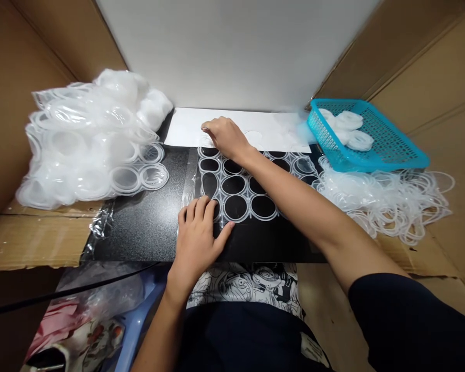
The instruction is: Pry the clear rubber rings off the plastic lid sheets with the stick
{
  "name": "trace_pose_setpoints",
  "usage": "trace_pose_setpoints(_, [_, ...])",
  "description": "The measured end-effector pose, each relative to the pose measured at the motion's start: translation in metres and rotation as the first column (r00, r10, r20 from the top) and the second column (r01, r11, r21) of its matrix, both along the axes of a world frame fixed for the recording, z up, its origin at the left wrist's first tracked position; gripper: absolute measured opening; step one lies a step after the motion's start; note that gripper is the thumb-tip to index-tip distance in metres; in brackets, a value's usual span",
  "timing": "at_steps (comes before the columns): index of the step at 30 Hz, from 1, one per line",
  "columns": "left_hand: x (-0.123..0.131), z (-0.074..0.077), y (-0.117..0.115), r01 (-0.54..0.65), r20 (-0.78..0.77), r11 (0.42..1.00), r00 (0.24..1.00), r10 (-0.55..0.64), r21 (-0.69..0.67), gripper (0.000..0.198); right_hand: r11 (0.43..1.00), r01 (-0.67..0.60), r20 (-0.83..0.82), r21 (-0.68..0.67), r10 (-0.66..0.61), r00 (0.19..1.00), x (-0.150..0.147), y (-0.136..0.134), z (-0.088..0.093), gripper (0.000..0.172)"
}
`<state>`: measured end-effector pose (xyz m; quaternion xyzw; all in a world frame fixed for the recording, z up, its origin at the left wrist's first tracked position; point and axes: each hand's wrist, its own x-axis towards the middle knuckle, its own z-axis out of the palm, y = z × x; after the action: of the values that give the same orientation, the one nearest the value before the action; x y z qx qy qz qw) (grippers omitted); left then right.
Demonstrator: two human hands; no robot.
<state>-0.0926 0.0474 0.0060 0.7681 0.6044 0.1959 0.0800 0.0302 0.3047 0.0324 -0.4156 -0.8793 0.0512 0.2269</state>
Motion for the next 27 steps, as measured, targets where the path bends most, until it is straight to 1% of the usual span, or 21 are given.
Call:
trace_pose_setpoints(2, [0.0, 0.001, 0.0, 0.0, 0.023, 1.0, 1.0, 0.001, -0.009, 0.049, 0.999, -0.035, -0.087, -0.038, 0.032, 0.996, 0.004, -0.004, -0.003, 0.04])
trace_pose_setpoints(3, [-0.001, 0.003, 0.0, -0.005, 0.041, 1.0, 0.999, 0.005, -0.013, 0.046, 0.994, -0.082, -0.145, -0.073, 0.071, 0.987, 0.007, -0.009, -0.004, 0.039])
trace_pose_setpoints(4, [-0.001, 0.004, 0.002, -0.017, 0.057, 1.0, 0.998, 0.017, -0.01, 0.043, 0.983, -0.143, -0.206, -0.116, 0.117, 0.972, 0.011, -0.015, -0.005, 0.036])
trace_pose_setpoints(6, [-0.003, 0.008, 0.008, -0.057, 0.075, 0.998, 0.996, 0.056, 0.015, 0.037, 0.938, -0.264, -0.311, -0.225, 0.188, 0.932, 0.018, -0.03, -0.007, 0.03])
trace_pose_setpoints(8, [-0.005, 0.01, 0.018, -0.069, 0.065, 0.996, 0.996, 0.066, 0.052, 0.036, 0.881, -0.327, -0.38, -0.343, 0.188, 0.906, 0.026, -0.048, -0.012, 0.027])
trace_pose_setpoints(10, [-0.007, 0.009, 0.03, -0.02, 0.025, 0.998, 1.0, 0.018, 0.058, 0.042, 0.839, -0.34, -0.426, -0.425, 0.146, 0.893, 0.032, -0.063, -0.017, 0.026])
trace_pose_setpoints(11, [-0.008, 0.008, 0.036, 0.017, -0.001, 0.999, 1.0, -0.017, 0.044, 0.045, 0.829, -0.341, -0.442, -0.444, 0.129, 0.888, 0.035, -0.069, -0.02, 0.026])
trace_pose_setpoints(14, [-0.01, 0.001, 0.047, 0.075, -0.067, 0.997, 0.995, -0.075, 0.004, 0.053, 0.834, -0.343, -0.441, -0.432, 0.136, 0.887, 0.041, -0.076, -0.026, 0.026])
trace_pose_setpoints(17, [-0.01, -0.002, 0.049, 0.064, -0.089, 0.998, 0.994, -0.064, -0.001, 0.054, 0.842, -0.344, -0.4, -0.416, 0.17, 0.901, 0.044, -0.074, -0.027, 0.026])
trace_pose_setpoints(22, [-0.008, 0.0, 0.048, 0.056, -0.099, 0.998, 0.994, -0.057, -0.014, 0.053, 0.854, -0.33, -0.353, -0.401, 0.188, 0.916, 0.043, -0.071, -0.025, 0.026])
trace_pose_setpoints(27, [-0.003, 0.004, 0.053, 0.049, -0.102, 0.998, 0.993, -0.052, -0.027, 0.052, 0.865, -0.322, -0.337, -0.385, 0.194, 0.921, 0.043, -0.073, -0.023, 0.026])
